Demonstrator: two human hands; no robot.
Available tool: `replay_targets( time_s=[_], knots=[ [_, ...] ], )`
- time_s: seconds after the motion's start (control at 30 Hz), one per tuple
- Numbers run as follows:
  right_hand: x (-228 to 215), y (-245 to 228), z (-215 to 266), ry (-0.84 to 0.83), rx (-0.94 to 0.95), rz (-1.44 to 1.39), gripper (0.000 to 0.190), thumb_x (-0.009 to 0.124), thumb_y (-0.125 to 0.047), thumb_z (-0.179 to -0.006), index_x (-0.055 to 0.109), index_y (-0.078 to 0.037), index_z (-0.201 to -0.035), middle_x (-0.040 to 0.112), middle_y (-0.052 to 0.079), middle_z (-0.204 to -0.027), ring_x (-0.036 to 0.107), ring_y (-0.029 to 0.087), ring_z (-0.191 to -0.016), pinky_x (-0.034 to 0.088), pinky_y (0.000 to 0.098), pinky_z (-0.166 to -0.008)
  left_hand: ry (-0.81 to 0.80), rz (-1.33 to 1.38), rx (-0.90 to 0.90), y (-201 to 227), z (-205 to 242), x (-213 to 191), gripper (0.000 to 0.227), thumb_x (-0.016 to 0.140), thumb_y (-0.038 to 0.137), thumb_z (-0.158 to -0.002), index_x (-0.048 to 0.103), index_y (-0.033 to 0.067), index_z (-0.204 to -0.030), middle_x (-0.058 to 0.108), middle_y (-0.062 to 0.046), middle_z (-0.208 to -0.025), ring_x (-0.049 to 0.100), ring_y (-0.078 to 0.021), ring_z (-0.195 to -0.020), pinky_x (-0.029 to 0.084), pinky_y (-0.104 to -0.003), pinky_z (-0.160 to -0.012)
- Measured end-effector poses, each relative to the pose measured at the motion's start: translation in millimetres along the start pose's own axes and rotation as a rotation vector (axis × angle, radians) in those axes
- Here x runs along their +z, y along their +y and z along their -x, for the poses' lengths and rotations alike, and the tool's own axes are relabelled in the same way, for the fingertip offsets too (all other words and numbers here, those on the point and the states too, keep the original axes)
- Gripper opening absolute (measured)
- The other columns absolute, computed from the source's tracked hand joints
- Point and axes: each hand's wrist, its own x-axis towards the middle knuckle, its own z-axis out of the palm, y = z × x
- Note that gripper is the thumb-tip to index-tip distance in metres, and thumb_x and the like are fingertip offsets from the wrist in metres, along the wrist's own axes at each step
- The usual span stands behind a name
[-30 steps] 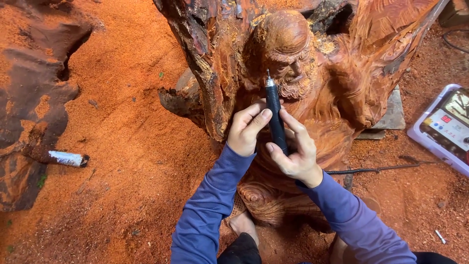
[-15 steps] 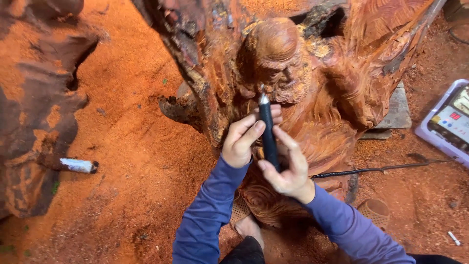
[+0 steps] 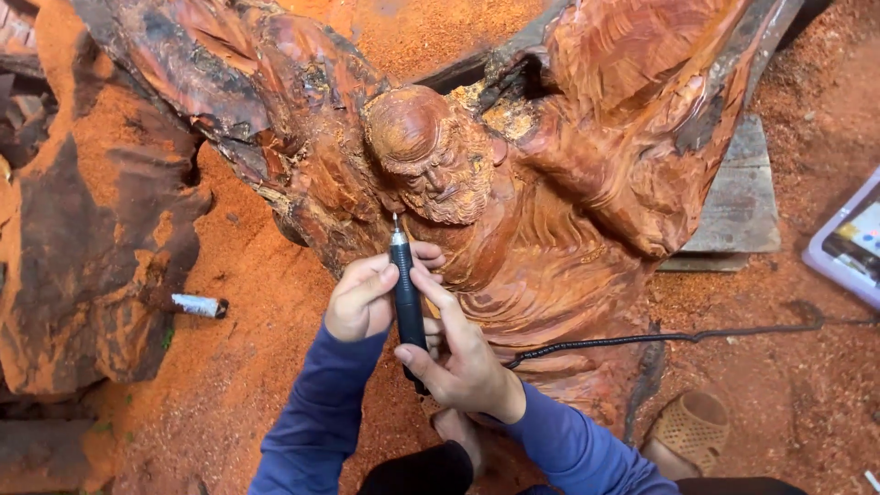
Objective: Using a handheld rotary tool to carve intricate details into a large wooden sculpture
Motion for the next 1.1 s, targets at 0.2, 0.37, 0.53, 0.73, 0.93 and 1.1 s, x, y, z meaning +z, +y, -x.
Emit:
replay_targets(
  time_s=[0.2,0.37,0.53,0.73,0.93,1.1],
  knots=[
    [-6.6,27.4,5.9,-0.023,0.104,-0.226,0.083,0.069,-0.004,-0.092,0.021,-0.002,-0.161,0.075,0.018,-0.09,0.07,0.018,-0.064,0.06,0.0271,-0.049,0.077,-0.136,0.214,-4.3,-15.6,17.2,0.041,0.054,0.021,-0.097,0.071,-0.015,-0.101,0.063,-0.033,-0.124,0.065,-0.0376,-0.112,0.05,-0.049,-0.102],
    [-8.9,12.2,-6.8,-0.034,0.147,-0.363,0.094,0.068,0.003,-0.092,0.009,-0.011,-0.164,0.069,0.016,-0.104,0.073,0.018,-0.082,0.066,0.0306,-0.065,0.029,-0.07,0.219,-16.7,-23.9,4.9,0.04,0.058,0.022,-0.094,0.071,-0.0144,-0.104,0.062,-0.034,-0.125,0.064,-0.0372,-0.116,0.049,-0.049,-0.104],
    [-1.2,11.2,-11.2,0.014,0.096,-0.398,0.095,0.069,0.008,-0.088,0.011,-0.007,-0.162,0.065,0.022,-0.118,0.075,0.024,-0.08,0.069,0.0338,-0.058,0.026,-0.02,0.189,-9.1,-20.2,11.8,0.042,0.061,0.024,-0.091,0.072,-0.0151,-0.102,0.062,-0.034,-0.127,0.063,-0.038,-0.117,0.049,-0.046,-0.103],
    [8.1,17.9,-26.1,0.007,0.043,-0.357,0.09,0.064,0.008,-0.091,0.012,-0.007,-0.162,0.065,0.019,-0.106,0.076,0.026,-0.076,0.069,0.0345,-0.055,0.084,0.203,0.103,-8.0,-25.8,7.2,0.041,0.063,0.021,-0.093,0.068,-0.0168,-0.108,0.068,-0.031,-0.117,0.073,-0.0304,-0.094,0.065,-0.041,-0.063],
    [17.5,31.1,-32.5,0.021,-0.027,-0.247,0.092,0.065,0.01,-0.089,0.011,-0.005,-0.162,0.065,0.026,-0.109,0.077,0.034,-0.072,0.068,0.0391,-0.049,0.085,0.287,0.202,6.0,-26.5,5.7,0.022,0.066,0.012,-0.092,0.073,-0.0094,-0.091,0.071,-0.025,-0.092,0.071,-0.0261,-0.082,0.063,-0.034,-0.069],
    [27.8,33.5,-34.9,0.053,-0.048,-0.18,0.092,0.064,0.009,-0.09,0.008,-0.006,-0.162,0.064,0.027,-0.112,0.078,0.036,-0.072,0.068,0.0394,-0.048,0.051,0.278,0.248,23.3,-27.3,5.7,0.017,0.069,0.008,-0.091,0.075,-0.0061,-0.084,0.071,-0.021,-0.083,0.071,-0.0221,-0.077,0.062,-0.03,-0.07]
  ],
)
